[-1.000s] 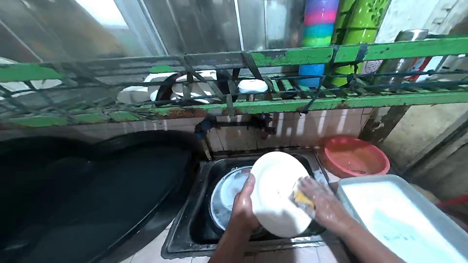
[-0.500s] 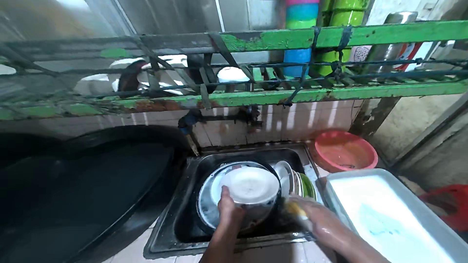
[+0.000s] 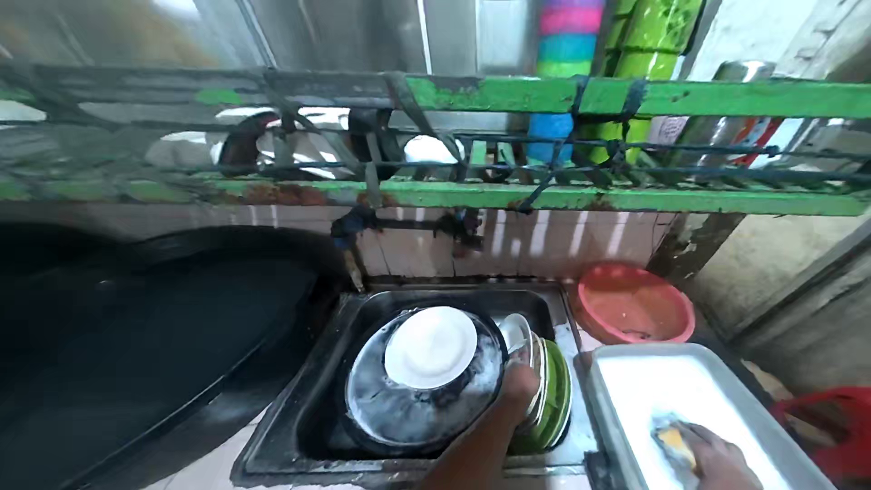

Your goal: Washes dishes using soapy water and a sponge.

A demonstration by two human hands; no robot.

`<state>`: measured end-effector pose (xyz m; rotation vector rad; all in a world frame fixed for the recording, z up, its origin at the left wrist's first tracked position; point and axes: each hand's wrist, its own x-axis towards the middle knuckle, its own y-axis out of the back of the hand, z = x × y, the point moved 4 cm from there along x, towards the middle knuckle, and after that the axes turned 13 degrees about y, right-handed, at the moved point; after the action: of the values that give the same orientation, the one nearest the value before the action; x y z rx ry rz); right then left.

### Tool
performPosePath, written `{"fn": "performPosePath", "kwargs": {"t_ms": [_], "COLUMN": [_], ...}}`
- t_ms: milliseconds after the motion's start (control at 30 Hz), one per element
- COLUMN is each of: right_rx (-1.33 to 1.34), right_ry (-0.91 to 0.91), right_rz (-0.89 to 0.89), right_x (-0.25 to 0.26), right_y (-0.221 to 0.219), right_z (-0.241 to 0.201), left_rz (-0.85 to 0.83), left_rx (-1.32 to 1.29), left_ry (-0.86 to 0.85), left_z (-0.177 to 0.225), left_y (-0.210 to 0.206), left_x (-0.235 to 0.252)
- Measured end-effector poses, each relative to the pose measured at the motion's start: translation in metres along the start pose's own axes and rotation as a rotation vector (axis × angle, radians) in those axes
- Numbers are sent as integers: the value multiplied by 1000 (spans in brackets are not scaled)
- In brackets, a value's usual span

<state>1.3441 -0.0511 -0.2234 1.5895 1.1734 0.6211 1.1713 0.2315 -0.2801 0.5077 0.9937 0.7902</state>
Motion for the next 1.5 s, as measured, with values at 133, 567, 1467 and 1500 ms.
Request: {"fn": "performPosePath", "kwargs": {"t_ms": [133,567,1467,1500], "right_rx": [-20,673,354,235], "right_ry": [-69,232,574,737], "right_rz": [-94,666,323,278], "right_x": [-1,45,73,66], "right_y": [-4,55,81,78], "right_z": [-1,-120,-284,-301], "left_rz": [-21,-243,-449,-445], "left_rx": [130,-757,-829,-876], "left_ry": [19,-94,-231,-302], "left_z": [-17,9,-64,-67], "left_y": [-22,94,117,110], "left_x": [1,-153,-173,-164]}}
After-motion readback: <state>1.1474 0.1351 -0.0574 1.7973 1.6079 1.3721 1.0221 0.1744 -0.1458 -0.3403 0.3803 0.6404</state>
